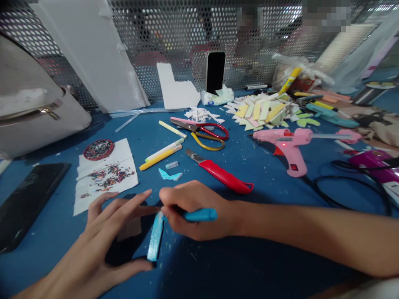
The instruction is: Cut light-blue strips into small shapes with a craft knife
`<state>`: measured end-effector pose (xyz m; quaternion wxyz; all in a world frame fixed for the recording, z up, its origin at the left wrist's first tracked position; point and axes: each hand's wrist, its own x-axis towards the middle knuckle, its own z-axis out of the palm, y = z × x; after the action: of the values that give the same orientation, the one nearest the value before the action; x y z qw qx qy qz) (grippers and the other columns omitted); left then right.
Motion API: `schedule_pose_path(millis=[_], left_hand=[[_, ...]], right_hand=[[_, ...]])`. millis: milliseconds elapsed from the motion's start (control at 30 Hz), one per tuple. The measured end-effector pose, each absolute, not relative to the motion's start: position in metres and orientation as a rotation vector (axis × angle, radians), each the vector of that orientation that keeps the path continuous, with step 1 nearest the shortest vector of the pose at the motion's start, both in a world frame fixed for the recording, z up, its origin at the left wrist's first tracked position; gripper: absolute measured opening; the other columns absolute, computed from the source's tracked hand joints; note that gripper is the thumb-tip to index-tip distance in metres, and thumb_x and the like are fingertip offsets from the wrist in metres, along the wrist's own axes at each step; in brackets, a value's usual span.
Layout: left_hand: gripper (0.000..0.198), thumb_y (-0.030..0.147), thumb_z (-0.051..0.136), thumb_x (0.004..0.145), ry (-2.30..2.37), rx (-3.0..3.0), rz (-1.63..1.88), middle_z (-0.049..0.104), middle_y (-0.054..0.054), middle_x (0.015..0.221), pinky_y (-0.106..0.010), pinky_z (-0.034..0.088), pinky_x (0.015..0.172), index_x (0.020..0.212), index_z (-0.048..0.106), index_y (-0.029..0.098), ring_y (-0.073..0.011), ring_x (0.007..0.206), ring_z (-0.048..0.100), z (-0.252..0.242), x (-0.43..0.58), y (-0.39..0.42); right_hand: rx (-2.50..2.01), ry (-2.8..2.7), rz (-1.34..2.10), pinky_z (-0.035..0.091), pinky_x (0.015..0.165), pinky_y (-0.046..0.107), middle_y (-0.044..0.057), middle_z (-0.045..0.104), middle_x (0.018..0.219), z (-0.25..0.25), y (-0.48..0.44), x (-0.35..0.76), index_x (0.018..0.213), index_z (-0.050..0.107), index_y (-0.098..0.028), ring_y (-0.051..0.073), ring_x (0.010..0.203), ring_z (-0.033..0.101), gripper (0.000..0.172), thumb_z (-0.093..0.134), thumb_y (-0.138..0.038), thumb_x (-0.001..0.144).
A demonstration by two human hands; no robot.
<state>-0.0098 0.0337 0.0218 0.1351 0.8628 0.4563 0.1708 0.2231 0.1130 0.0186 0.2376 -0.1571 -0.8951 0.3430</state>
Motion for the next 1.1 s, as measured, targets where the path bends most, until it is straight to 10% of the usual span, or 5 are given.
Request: schedule_pose_path(millis=[1100], left_hand=[[0.087, 0.061, 0.059, 0.086, 1.359, 2.484, 0.475, 0.064, -0.003, 0.126, -0.047, 0.012, 0.109, 0.150, 0.011, 0.029, -0.0262, 0.109, 0.056, 0.0223, -0.0096, 0.0325]], right_hand=[[-0.450, -2.446, 0.976, 0.026, 0.056, 0.025, -0.005, 0.036, 0.066, 0.0185, 0.1143, 0.2215, 0.077, 0.033, -0.020, 0.010, 0.058, 0.034, 0.019, 0.042, -0.022, 0.094]])
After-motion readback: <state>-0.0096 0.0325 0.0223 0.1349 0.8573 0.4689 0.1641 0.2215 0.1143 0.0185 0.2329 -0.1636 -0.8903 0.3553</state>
